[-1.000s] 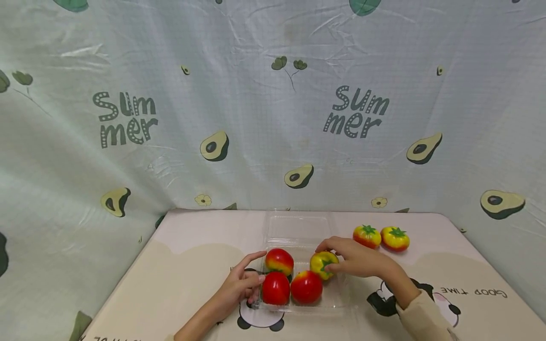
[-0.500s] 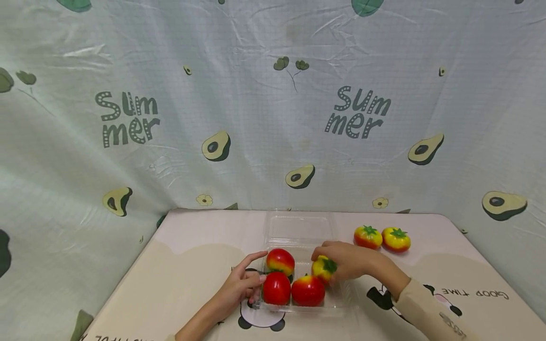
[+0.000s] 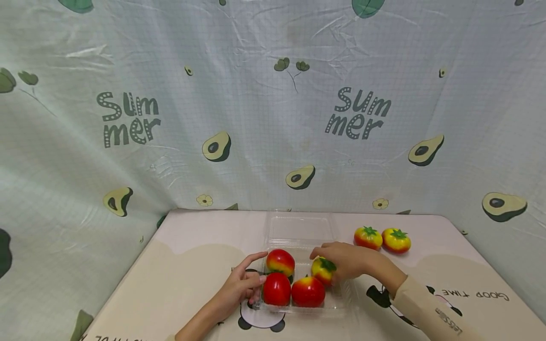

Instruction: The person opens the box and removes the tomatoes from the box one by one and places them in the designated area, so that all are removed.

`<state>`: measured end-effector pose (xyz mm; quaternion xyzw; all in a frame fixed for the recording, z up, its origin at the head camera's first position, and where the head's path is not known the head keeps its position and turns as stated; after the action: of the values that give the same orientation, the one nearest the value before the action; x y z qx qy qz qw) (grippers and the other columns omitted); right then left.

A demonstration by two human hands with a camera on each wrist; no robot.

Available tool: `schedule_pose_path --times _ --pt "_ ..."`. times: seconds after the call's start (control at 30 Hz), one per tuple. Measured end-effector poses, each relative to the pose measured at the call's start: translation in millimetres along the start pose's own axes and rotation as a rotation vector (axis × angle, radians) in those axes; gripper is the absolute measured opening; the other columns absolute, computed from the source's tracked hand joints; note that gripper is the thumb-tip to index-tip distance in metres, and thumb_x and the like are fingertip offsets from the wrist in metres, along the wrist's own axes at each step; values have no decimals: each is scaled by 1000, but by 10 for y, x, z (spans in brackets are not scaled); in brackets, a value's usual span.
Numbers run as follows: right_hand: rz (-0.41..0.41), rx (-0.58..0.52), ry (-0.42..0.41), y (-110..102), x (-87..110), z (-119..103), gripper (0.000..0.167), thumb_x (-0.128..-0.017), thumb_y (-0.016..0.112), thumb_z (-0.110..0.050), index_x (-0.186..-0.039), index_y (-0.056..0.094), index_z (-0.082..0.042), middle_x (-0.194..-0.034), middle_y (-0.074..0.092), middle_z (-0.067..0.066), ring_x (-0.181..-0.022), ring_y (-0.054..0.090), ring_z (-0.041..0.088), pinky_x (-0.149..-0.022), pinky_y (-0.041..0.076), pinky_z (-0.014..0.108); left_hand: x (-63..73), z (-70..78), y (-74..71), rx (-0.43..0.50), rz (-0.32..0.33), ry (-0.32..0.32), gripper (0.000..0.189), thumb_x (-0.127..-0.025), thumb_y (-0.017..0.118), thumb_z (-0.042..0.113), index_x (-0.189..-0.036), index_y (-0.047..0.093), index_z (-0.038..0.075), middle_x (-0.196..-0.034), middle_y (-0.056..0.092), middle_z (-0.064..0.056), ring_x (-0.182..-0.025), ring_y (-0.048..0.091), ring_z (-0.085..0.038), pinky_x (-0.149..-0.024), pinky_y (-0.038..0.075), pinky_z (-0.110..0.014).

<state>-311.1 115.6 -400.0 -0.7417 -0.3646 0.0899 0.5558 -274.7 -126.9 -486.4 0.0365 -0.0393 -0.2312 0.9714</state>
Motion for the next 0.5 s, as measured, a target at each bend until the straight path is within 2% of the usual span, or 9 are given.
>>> schedule_pose_path --times 0.27,0.5 --pt "14 11 23 -23 -26 22 52 -75 90 -14 -119 63 -26 -113 64 -8 -107 59 16 -99 57 46 1 7 10 0 -1 6 67 -102 60 20 -161 29 18 -68 57 6 -59 53 -9 -57 47 -21" --pt "35 15 -12 -21 -17 -1 51 -76 90 -18 -119 65 -26 -114 62 -5 -109 59 18 -98 57 48 4 3 7 -2 -1 6 67 -102 60 20 -161 28 18 -68 58 6 -59 53 -9 -58 47 -21"
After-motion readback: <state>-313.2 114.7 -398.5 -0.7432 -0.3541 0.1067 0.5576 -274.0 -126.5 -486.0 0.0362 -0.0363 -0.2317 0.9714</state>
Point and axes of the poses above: each hand's wrist, its own x-axis away from the middle knuckle, its own y-axis out of the palm, z = x × y, the point moved 7 cm from there along -x, towards the middle knuckle
